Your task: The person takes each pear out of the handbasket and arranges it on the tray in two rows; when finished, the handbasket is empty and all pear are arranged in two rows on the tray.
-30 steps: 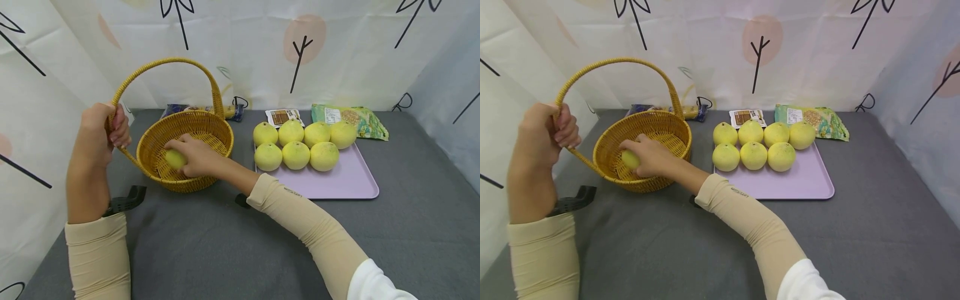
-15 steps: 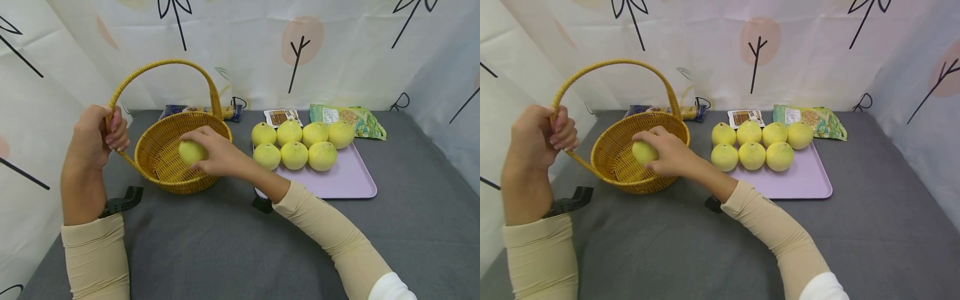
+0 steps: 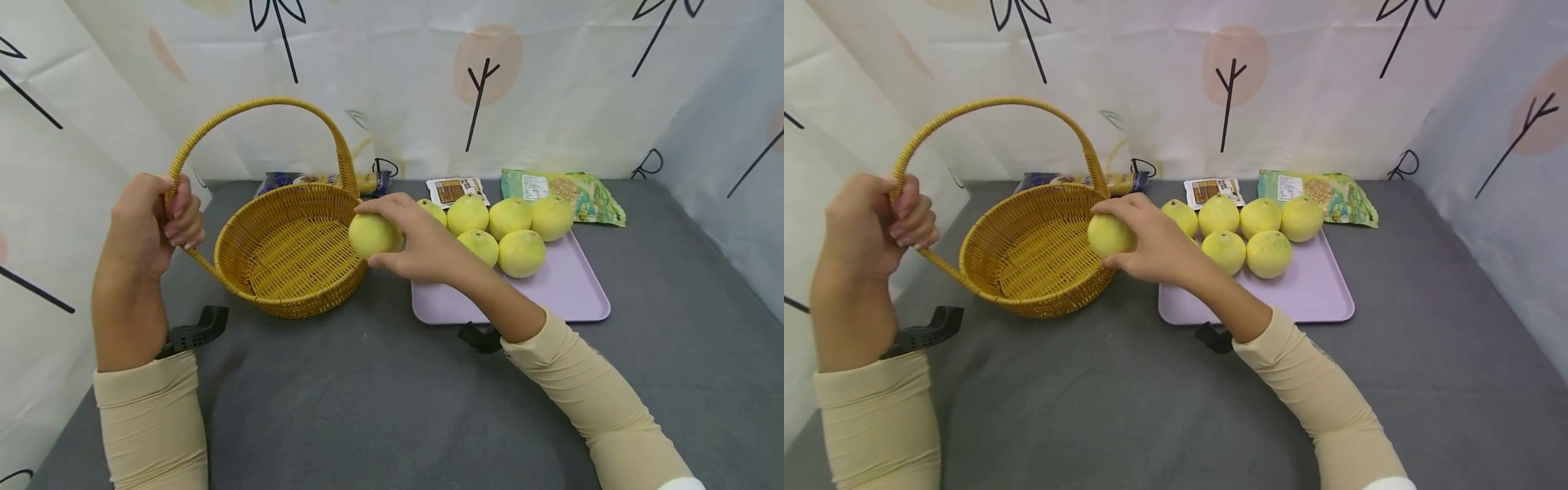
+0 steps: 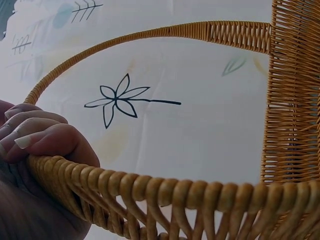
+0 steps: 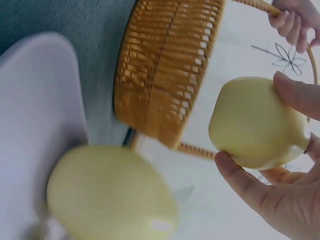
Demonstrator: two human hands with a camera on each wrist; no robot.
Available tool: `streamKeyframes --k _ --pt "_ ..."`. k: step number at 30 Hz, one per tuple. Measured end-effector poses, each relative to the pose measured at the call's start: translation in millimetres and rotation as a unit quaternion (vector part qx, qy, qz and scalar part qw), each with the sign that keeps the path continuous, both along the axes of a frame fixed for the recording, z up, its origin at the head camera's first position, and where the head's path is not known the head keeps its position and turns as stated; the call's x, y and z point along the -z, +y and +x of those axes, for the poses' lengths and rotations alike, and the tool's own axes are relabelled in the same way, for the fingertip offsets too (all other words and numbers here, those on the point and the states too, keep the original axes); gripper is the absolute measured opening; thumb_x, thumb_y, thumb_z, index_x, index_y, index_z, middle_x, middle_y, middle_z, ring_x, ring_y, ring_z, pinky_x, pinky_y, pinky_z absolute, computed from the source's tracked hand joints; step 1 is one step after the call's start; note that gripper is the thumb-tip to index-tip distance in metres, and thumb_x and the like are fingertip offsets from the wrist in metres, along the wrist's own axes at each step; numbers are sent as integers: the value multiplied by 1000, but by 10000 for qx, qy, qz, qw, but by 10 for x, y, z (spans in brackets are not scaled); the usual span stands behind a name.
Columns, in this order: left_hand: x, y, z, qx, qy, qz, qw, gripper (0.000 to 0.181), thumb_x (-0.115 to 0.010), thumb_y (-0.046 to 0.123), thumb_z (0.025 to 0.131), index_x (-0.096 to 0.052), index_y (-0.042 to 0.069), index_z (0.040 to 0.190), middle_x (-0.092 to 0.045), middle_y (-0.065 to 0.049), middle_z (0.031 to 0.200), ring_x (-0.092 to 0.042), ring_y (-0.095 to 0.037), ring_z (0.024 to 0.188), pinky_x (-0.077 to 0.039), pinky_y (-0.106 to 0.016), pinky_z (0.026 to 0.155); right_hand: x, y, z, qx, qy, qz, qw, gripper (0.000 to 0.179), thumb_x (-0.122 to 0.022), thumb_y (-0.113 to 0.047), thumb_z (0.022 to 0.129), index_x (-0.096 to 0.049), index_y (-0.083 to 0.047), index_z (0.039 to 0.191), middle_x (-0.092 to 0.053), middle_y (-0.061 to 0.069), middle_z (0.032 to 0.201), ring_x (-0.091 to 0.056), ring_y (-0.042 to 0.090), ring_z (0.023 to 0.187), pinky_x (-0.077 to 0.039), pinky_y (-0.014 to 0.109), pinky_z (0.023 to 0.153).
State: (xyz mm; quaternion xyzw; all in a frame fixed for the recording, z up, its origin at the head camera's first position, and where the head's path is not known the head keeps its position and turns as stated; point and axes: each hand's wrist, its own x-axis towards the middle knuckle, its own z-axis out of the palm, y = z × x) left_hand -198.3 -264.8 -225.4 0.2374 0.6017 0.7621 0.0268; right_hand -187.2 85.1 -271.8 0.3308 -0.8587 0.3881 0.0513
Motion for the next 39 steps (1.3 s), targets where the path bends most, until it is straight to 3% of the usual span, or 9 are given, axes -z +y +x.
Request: streamKeyframes --k 9,16,21,26,33,39 --pt "-23 15 27 -202 4 -158 9997 39 -25 16 99 -38 5 64 -29 -3 50 -19 -19 38 -13 -41 44 -102 477 93 333 -35 61 9994 67 -87 -14 76 -60 -17 137 -54 3 133 -48 19 116 -46 47 88" --pt "-47 99 82 -918 -35 -455 9947 40 -27 18 100 -37 8 62 -29 -1 49 -16 -20 39 -15 -40 44 -95 891 113 701 -169 29 9974 66 -87 -10 77 -59 -14 137 -52 5 139 -48 22 121 -48 52 89" --pt "-38 86 73 -800 -71 -324 9962 40 -26 17 99 -37 7 62 -29 -2 49 -16 -20 38 -14 -40 44 -132 1153 125 990 -212 19 9949 66 -85 -6 78 -58 -9 138 -52 10 139 -49 28 121 -48 56 89" --pt "-17 41 65 -542 -24 -213 9983 41 -26 17 100 -38 6 62 -29 -3 49 -19 -20 37 -14 -41 44 -264 1410 148 1299 -283 172 9910 67 -83 -5 79 -55 -6 140 -50 14 142 -48 33 122 -45 58 89" --pt "-33 45 66 -587 -47 -259 9979 41 -26 17 99 -38 6 62 -31 -2 49 -19 -20 38 -14 -41 45 -356 1765 185 1921 -444 867 9765 69 -82 -11 82 -49 -4 143 -49 18 141 -47 36 118 -40 56 88" --pt "-38 63 69 -633 -62 -318 9975 41 -25 17 99 -38 6 62 -31 -2 49 -18 -20 38 -14 -41 45 -353 1968 206 1977 -665 1359 9685 67 -81 -6 80 -48 1 139 -48 24 136 -44 39 120 -33 57 94"
